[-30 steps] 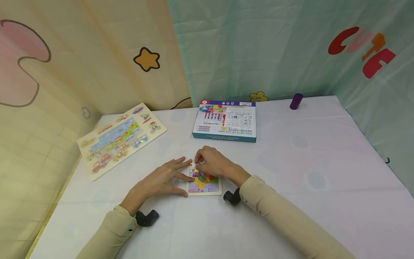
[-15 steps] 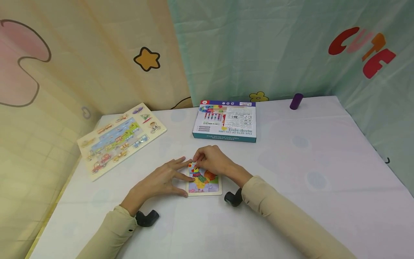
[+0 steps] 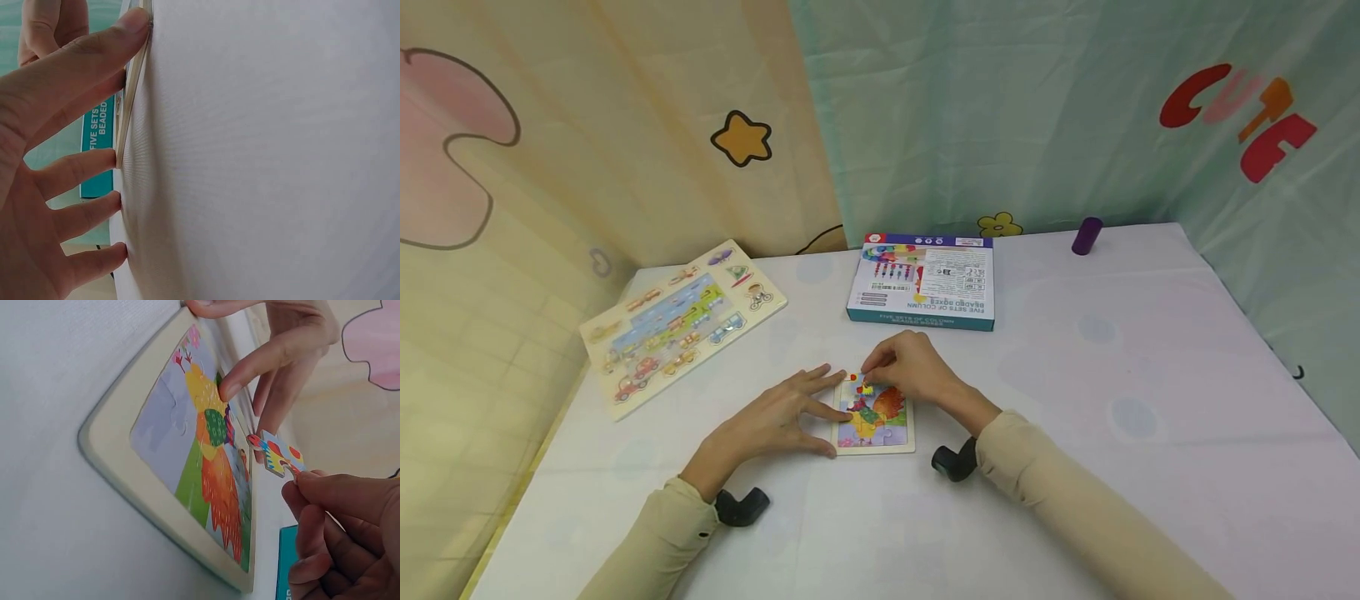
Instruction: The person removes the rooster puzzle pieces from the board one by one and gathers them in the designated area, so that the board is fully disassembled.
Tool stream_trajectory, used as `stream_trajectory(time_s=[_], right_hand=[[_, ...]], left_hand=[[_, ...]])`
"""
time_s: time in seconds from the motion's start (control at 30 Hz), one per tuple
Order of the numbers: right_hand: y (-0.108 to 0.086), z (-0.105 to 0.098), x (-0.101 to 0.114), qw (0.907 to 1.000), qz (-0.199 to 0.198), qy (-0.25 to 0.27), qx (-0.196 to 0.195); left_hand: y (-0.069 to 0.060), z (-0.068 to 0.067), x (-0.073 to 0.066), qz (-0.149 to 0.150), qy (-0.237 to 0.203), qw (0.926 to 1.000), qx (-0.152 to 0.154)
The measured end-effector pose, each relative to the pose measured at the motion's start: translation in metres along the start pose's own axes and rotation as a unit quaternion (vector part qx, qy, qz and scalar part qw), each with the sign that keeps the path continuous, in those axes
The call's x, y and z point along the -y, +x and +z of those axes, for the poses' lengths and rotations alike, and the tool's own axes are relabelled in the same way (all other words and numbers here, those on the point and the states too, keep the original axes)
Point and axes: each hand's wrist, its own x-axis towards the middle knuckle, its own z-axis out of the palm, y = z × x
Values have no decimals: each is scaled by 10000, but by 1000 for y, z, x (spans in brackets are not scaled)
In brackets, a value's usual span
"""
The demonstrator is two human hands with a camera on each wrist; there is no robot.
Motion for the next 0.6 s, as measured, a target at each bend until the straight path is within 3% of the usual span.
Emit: stream_trajectory(time_s=[0.6], right_hand=[[-43,-48,-40,9929,950,-454,-550]], left_hand=[[-1,-1,-3,-183,-76,9998,3]])
